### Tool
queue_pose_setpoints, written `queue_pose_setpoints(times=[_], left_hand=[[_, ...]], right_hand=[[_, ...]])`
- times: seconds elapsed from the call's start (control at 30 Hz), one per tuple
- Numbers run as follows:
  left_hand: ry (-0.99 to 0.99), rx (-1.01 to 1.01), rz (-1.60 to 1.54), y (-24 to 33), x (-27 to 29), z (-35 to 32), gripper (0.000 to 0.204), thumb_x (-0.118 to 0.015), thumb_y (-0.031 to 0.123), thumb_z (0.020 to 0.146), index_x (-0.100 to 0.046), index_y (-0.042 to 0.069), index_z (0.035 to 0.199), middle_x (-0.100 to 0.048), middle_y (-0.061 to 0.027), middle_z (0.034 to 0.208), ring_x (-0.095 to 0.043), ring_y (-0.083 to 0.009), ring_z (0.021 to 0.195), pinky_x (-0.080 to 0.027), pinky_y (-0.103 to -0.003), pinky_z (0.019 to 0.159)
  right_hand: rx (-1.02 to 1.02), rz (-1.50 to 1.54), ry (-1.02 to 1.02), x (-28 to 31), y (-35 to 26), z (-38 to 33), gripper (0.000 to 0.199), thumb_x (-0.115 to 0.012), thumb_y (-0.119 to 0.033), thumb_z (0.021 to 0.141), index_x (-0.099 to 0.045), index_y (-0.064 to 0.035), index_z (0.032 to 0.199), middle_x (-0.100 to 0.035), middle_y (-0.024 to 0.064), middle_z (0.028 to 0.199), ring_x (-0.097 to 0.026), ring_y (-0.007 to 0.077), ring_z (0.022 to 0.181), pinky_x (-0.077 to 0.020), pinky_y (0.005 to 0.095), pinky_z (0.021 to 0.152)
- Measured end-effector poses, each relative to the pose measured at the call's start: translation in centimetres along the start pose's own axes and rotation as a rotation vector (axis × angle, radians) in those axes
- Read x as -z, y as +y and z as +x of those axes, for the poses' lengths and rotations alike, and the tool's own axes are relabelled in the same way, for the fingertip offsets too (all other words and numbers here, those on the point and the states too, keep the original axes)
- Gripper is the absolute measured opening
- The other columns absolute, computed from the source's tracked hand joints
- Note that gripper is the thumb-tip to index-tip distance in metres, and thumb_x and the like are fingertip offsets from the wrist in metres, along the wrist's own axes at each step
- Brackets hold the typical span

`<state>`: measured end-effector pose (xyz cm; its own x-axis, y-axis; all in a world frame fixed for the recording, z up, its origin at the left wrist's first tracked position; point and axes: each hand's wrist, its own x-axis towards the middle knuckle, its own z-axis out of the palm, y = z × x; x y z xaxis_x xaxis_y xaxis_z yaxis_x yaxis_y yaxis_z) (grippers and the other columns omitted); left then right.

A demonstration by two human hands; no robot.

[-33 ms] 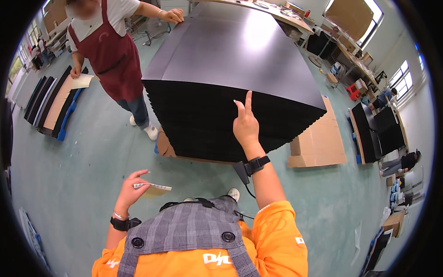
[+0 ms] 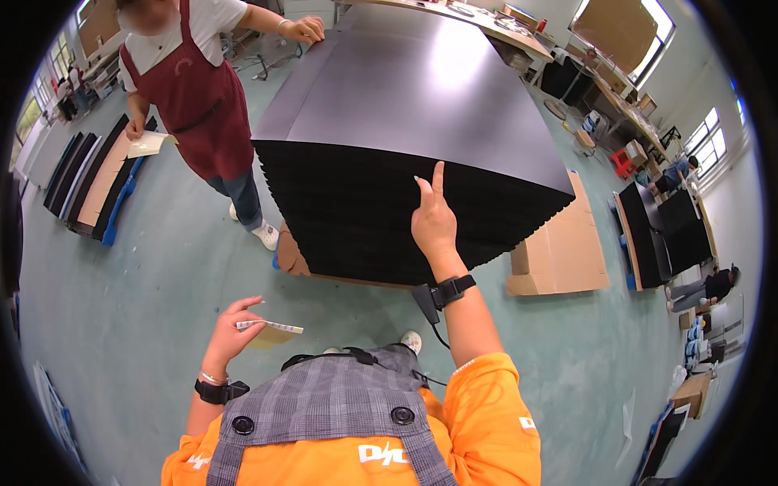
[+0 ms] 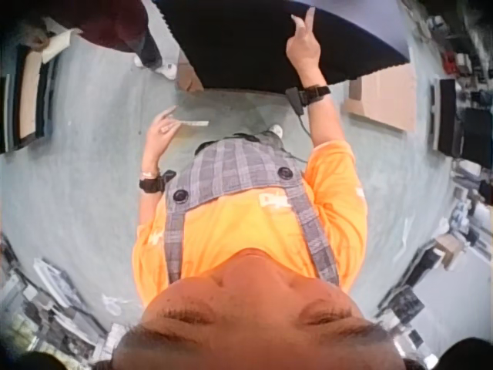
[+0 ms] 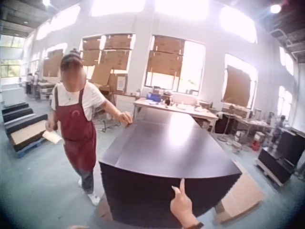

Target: Applying circular white numbered labels to the edges of a stack of black panels in a manufacturing facility.

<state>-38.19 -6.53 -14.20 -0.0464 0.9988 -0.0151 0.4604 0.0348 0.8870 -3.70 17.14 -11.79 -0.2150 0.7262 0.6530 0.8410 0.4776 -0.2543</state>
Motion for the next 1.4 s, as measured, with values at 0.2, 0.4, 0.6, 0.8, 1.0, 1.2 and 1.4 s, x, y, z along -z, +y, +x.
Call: queue_pose_setpoints(times=[0.2,0.4,0.6,0.8,1.0,1.2,1.4], left_hand=[[-0.006,-0.078,0.048,0.3,-0.1,0.3,0.008,-0.07,0.009,0.075,-0.069,0.004,0.081,-0.06,-0.0102,0.12,-0.056,-0.0242,0.109,-0.045,-0.034,0.089],[-0.031,-0.093,0.066,0.5,0.0,0.0,0.009,-0.07,0.011,0.075,-0.071,0.006,0.082,-0.06,-0.0098,0.12,-0.055,-0.0244,0.11,-0.044,-0.034,0.09],[-0.012,-0.104,0.058,0.0,-0.1,-0.5,0.009,-0.07,0.012,0.076,-0.071,0.007,0.083,-0.06,-0.0096,0.119,-0.055,-0.0248,0.109,-0.043,-0.034,0.093],[-0.022,-0.113,0.085,-0.1,0.2,-1.1,0.009,-0.07,0.013,0.076,-0.071,0.007,0.083,-0.06,-0.0092,0.12,-0.056,-0.0247,0.109,-0.043,-0.035,0.093],[-0.001,-0.087,0.041,-1.1,0.0,-1.9,0.009,-0.071,0.014,0.075,-0.07,0.007,0.08,-0.061,-0.0092,0.119,-0.056,-0.0268,0.109,-0.045,-0.035,0.091],[-0.005,-0.072,0.02,-0.8,0.3,-2.3,0.009,-0.071,0.012,0.074,-0.07,0.004,0.08,-0.061,-0.0113,0.118,-0.057,-0.0261,0.107,-0.045,-0.035,0.09],[-0.029,-0.087,0.05,-1.6,0.2,-2.1,0.011,-0.073,0.01,0.072,-0.07,0.004,0.08,-0.061,-0.012,0.118,-0.057,-0.0271,0.107,-0.045,-0.035,0.09]], right_hand=[[-0.001,-0.009,-0.008,-0.7,0.5,-0.7,0.052,-0.051,0.011,0.071,-0.04,-0.0054,0.119,-0.028,0.0214,0.146,-0.064,0.0309,0.074,-0.0527,0.0334,0.056],[0.036,-0.004,0.004,-1.2,0.8,-1.6,0.053,-0.05,0.009,0.072,-0.038,-0.0039,0.122,-0.027,0.0251,0.145,-0.063,0.0365,0.071,-0.052,0.0366,0.056],[-0.002,-0.021,-0.071,-1.6,0.9,-2.3,0.058,-0.049,0.012,0.066,-0.037,-0.0026,0.121,-0.023,0.0271,0.145,-0.062,0.0397,0.087,-0.055,0.0384,0.057],[-0.011,-0.021,-0.091,-2.1,0.6,-3.8,0.055,-0.05,0.012,0.067,-0.039,-0.002,0.119,-0.026,0.0266,0.144,-0.062,0.0391,0.086,-0.0551,0.0382,0.058],[0.043,0.02,0.067,-1.2,-1.2,-0.6,0.051,-0.05,0.009,0.073,-0.038,-0.0049,0.121,-0.027,0.0226,0.146,-0.064,0.0325,0.088,-0.0545,0.0344,0.065],[-0.006,-0.038,0.016,-1.8,-0.7,-0.4,0.051,-0.052,0.008,0.068,-0.045,-0.0038,0.117,-0.022,0.0241,0.147,-0.063,0.0364,0.081,-0.0538,0.0381,0.06],[-0.004,-0.032,-0.004,-2.4,-0.2,-1.7,0.051,-0.052,0.006,0.068,-0.043,-0.0008,0.118,-0.027,0.0279,0.143,-0.064,0.0358,0.078,-0.0553,0.0399,0.059]])
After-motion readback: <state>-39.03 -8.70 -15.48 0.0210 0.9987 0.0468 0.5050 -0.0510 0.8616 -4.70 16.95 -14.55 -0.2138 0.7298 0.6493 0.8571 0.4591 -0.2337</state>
